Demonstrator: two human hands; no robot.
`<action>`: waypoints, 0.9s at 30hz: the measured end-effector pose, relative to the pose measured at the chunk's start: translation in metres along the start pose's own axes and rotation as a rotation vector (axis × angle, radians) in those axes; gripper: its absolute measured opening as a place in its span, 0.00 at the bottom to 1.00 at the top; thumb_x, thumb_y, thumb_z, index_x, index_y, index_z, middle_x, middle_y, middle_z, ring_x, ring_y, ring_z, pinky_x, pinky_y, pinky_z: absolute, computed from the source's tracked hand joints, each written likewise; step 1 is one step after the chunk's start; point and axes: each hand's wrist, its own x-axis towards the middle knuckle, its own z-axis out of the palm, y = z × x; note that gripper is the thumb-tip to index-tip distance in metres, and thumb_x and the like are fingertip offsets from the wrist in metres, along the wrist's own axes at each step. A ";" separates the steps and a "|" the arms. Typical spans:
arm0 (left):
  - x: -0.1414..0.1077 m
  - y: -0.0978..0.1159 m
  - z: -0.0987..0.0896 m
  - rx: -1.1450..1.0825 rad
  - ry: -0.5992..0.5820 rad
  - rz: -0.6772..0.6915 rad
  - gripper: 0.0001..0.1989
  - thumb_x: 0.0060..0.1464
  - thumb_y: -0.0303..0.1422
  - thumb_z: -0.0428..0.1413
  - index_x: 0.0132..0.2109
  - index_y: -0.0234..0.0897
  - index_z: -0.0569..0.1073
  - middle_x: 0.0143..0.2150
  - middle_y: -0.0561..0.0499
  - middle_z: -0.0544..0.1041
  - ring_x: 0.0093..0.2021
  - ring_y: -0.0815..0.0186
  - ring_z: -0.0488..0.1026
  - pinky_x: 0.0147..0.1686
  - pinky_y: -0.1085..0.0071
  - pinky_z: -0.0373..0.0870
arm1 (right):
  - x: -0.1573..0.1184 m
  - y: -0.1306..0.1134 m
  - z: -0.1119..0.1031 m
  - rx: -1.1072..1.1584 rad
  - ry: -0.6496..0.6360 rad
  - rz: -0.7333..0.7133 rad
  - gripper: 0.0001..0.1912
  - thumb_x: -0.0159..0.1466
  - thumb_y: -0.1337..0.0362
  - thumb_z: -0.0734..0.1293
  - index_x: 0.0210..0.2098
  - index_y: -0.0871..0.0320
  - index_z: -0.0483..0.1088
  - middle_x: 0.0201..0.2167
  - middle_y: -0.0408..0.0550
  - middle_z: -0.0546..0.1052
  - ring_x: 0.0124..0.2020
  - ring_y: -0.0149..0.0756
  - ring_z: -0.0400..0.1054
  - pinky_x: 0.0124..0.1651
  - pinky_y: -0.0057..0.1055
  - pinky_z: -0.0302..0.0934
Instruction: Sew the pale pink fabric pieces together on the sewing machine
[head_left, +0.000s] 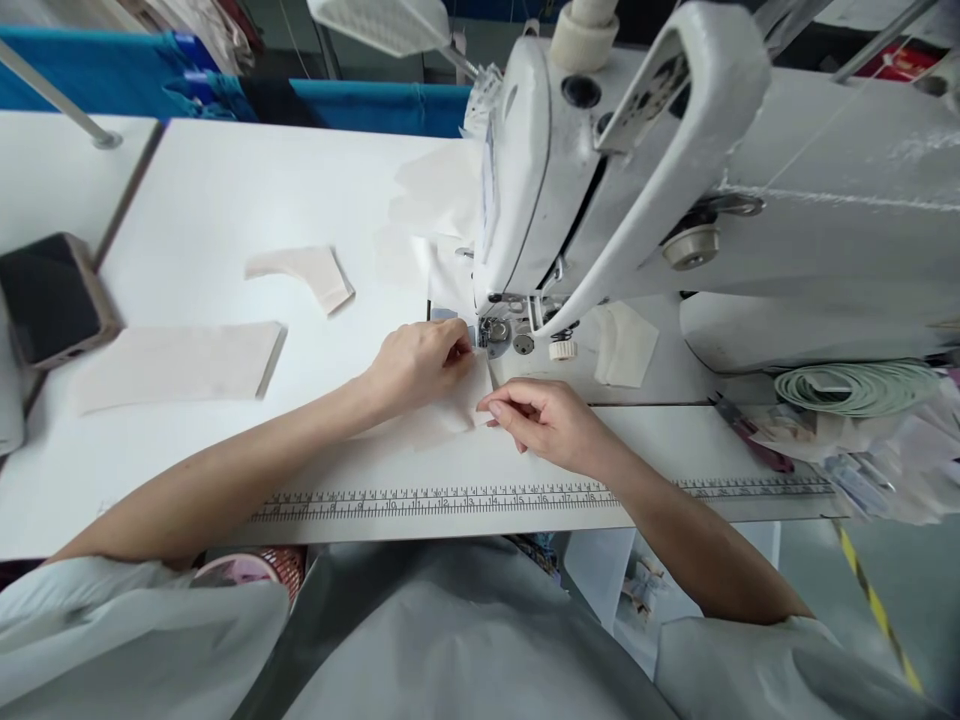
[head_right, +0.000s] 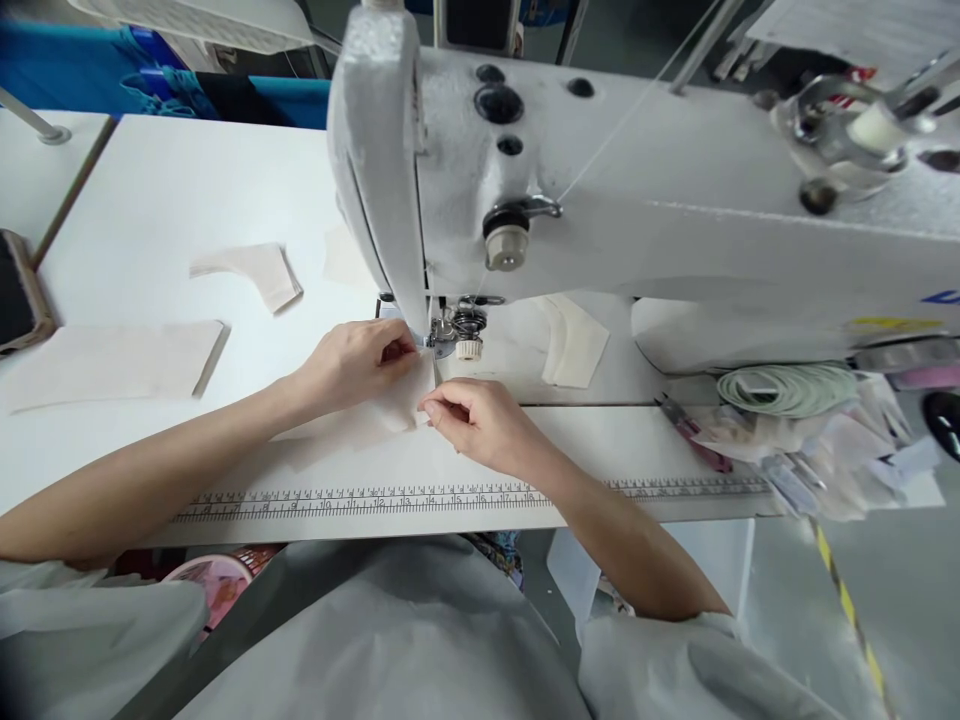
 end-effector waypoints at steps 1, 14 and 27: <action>0.000 -0.001 0.000 -0.007 -0.001 0.002 0.05 0.56 0.29 0.51 0.35 0.35 0.72 0.32 0.50 0.77 0.30 0.66 0.71 0.29 0.71 0.61 | 0.000 0.000 0.000 -0.003 -0.002 0.000 0.14 0.66 0.58 0.62 0.37 0.59 0.76 0.26 0.43 0.77 0.23 0.26 0.65 0.29 0.26 0.60; 0.001 0.001 -0.001 -0.028 -0.007 -0.052 0.10 0.57 0.36 0.51 0.37 0.36 0.74 0.34 0.49 0.80 0.30 0.65 0.73 0.28 0.71 0.61 | 0.000 -0.001 -0.001 -0.003 -0.002 -0.001 0.13 0.66 0.60 0.61 0.35 0.60 0.75 0.28 0.46 0.78 0.27 0.29 0.68 0.27 0.25 0.55; 0.000 0.005 -0.002 0.012 -0.005 -0.079 0.10 0.57 0.37 0.52 0.36 0.37 0.74 0.31 0.51 0.79 0.29 0.65 0.73 0.26 0.71 0.59 | -0.001 -0.003 -0.004 -0.337 0.044 -0.121 0.14 0.68 0.63 0.60 0.32 0.60 0.75 0.24 0.42 0.73 0.25 0.26 0.61 0.30 0.26 0.51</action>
